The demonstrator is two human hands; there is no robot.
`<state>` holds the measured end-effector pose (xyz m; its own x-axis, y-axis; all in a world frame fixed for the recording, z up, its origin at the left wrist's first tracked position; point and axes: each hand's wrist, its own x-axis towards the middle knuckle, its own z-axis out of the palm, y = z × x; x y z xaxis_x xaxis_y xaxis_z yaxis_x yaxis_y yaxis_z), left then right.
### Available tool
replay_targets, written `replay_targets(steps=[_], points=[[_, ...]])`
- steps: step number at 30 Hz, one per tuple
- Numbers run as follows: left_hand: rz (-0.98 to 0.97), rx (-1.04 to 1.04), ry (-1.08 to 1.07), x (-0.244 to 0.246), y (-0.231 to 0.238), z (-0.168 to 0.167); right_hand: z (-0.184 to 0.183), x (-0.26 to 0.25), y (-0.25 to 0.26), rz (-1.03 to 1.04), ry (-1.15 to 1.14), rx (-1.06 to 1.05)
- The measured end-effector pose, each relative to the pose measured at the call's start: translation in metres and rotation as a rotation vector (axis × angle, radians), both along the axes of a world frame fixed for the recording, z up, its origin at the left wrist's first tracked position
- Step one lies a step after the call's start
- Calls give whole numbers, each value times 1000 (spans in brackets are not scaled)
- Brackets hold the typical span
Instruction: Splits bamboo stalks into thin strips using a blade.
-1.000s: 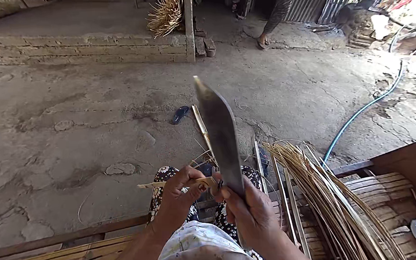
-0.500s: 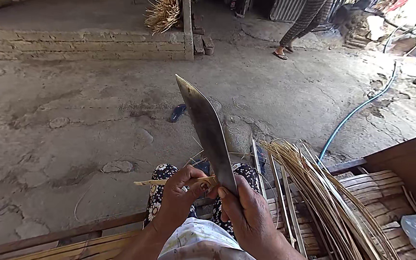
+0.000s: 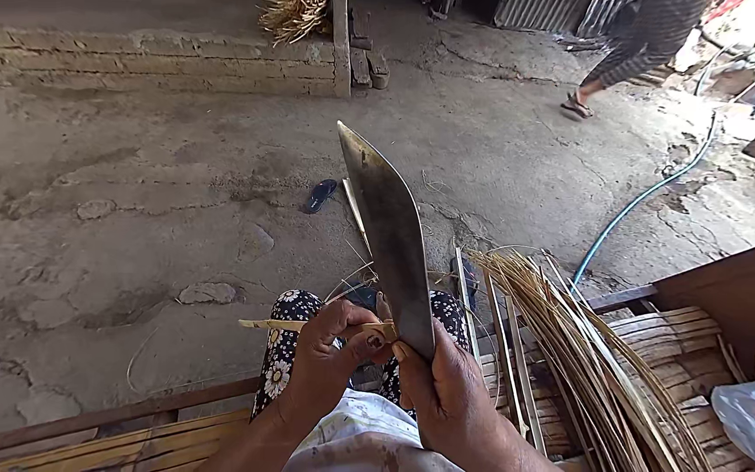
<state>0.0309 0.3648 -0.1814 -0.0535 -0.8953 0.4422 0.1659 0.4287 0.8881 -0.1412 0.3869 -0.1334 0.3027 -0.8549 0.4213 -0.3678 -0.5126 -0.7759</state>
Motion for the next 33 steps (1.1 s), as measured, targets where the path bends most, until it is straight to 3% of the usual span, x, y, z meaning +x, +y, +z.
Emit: replay_targets(steps=[10,14,18,22,26,27,29,31,33], points=[[32,-30,-9,-6,5,-6,5,3,3,-24,9,138],[60,-8,-66,-12,9,-14,17,-2,0,-26,233,276],[25,70,40,-14,8,-13,4,-2,3,-160,419,-32],[-24,48,96,-10,4,-12,20,-6,-8,11,342,317],[37,55,67,-6,-11,-9,1,8,-19,-194,487,-102],[65,39,16,-3,-15,-5,1,12,-23,-206,466,-122],[104,6,-173,9,-19,10,13,18,-30,-93,275,28],[139,-33,-348,23,-18,38,26,26,-36,144,-115,287],[202,-78,-362,31,-14,67,34,45,-33,343,-513,426]])
